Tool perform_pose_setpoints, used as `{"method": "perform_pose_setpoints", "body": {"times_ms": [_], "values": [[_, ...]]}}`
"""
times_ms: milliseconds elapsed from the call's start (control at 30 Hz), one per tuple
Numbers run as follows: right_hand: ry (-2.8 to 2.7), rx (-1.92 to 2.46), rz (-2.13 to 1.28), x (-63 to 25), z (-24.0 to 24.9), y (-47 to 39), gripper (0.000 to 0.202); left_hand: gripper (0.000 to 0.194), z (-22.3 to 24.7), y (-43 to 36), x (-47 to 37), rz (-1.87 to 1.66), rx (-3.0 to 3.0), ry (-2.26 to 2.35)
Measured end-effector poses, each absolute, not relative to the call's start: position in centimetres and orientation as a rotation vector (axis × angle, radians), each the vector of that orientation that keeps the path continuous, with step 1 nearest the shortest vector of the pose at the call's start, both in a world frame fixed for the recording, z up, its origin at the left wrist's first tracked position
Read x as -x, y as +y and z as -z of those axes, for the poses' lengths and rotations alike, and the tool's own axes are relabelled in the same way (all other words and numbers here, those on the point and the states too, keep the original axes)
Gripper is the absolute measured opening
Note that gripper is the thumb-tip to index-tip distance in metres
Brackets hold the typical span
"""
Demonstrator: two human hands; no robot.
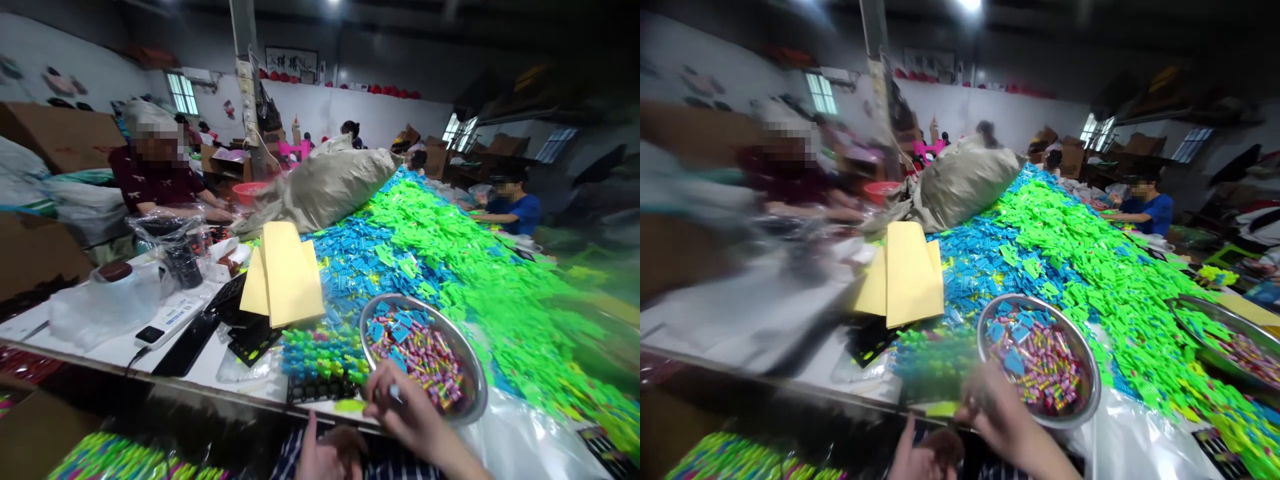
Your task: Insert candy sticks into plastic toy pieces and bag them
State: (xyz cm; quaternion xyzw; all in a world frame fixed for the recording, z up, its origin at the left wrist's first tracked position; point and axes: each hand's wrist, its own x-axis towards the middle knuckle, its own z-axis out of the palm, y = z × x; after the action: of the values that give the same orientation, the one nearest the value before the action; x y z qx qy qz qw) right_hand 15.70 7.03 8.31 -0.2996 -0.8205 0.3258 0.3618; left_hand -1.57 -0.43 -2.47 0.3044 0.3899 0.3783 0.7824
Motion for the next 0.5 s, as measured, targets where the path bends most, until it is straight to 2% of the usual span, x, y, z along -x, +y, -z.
{"method": "perform_pose_setpoints", "body": {"times_ms": [67, 167, 233, 333, 500], "values": [[-2.214, 0.67, -0.83, -15.4, -8.2, 3.7, 0.016, 0.081, -1.1, 0.2, 0.1, -0.734, -0.443, 0.667], [-2.098, 0.754, -0.919, -15.9, -8.0, 1.6, 0.011, 0.05, -3.7, 0.8, -0.9, -0.836, -0.432, 0.756], [-1.842, 0.845, -1.059, -16.9, -7.3, 1.4, 0.009, 0.045, -4.2, 1.0, -1.3, -0.919, -0.501, 0.811], [-1.337, 0.886, -1.25, -18.5, -5.8, 1.6, 0.021, 0.042, -4.4, 1.0, -1.8, -0.981, -0.522, 0.829], [-0.617, 0.852, -1.574, -19.4, -3.0, 1.0, 0.015, 0.026, -4.4, 0.5, -3.0, -1.038, -0.513, 0.901]]}}
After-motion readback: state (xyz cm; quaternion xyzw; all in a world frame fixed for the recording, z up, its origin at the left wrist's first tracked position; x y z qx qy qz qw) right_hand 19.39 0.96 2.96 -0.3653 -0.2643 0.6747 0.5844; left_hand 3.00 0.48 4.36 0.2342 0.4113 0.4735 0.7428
